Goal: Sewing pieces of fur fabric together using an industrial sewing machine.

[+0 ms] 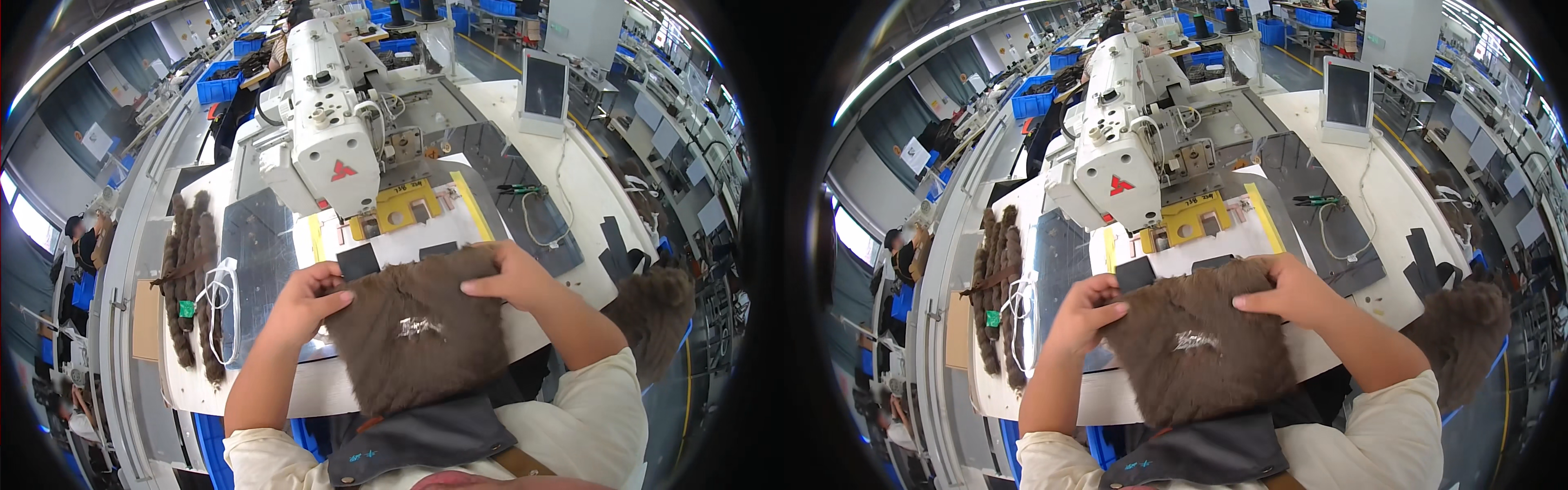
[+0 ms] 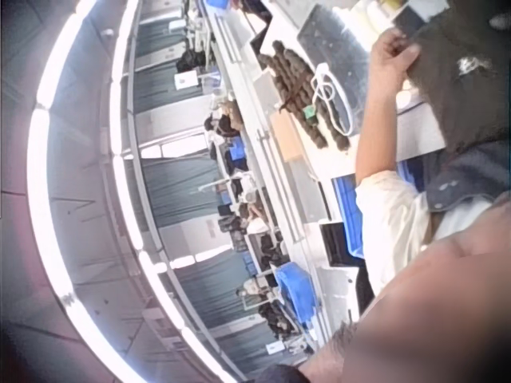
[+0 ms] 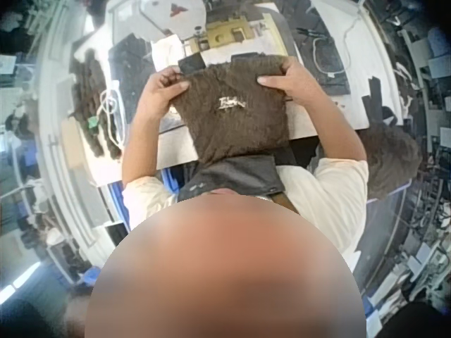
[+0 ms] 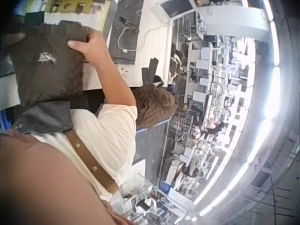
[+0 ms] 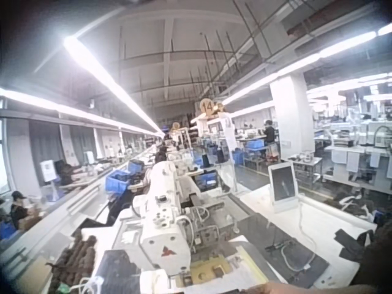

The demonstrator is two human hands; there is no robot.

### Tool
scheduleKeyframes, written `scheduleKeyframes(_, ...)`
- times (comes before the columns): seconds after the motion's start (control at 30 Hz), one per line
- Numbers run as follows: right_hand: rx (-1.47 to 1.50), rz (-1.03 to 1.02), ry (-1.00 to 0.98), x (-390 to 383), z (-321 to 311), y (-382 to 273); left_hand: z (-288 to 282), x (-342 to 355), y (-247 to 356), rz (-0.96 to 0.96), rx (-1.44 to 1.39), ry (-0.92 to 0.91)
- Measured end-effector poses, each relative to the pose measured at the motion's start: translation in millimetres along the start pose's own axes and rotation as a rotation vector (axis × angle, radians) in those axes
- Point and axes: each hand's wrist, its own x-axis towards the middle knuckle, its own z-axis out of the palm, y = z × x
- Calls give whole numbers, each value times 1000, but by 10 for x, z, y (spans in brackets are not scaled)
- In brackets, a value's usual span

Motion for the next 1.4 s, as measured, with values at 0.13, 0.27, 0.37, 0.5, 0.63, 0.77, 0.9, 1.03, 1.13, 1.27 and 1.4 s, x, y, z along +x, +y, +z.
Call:
scheduleKeyframes(0.13, -30, 203, -37, 376, -251, 561, -209, 285, -514, -206, 202, -108)
scheduleKeyframes(0.27, -360, 125, -69, 501, -214, 549, -133, 396, -556, -246, 297, -125)
scheduleKeyframes(0.37, -544, 110, -38, 747, -158, 440, -117, 547, -568, -174, 393, -104)
scheduleKeyframes(0.5, -314, 5, 71, 990, -100, 562, 164, 656, -383, -150, 304, 39)
scheduleKeyframes(0.63, -264, 5, 150, 1047, -114, 528, 113, 761, -521, -49, 153, 90)
scheduleKeyframes(0.77, -324, -14, 237, 1033, -274, 460, -116, 797, -543, 61, 104, 232)
scheduleKeyframes(0.9, -628, 7, 377, 1033, -499, 494, -383, 882, -561, 6, 356, 390)
scheduleKeyframes(1.03, -763, 86, 424, 1007, -570, 465, -549, 969, -636, -65, 506, 420)
scheduleKeyframes(1.13, -926, 153, 430, 1048, -682, 505, -484, 1009, -517, -93, 808, 434)
scheduleKeyframes(1.27, -914, 188, 377, 1205, -797, 503, -563, 1201, -565, -35, 879, 414)
scheduleKeyframes(1.4, -965, 124, 363, 1393, -791, 454, -524, 1408, -571, -27, 825, 442)
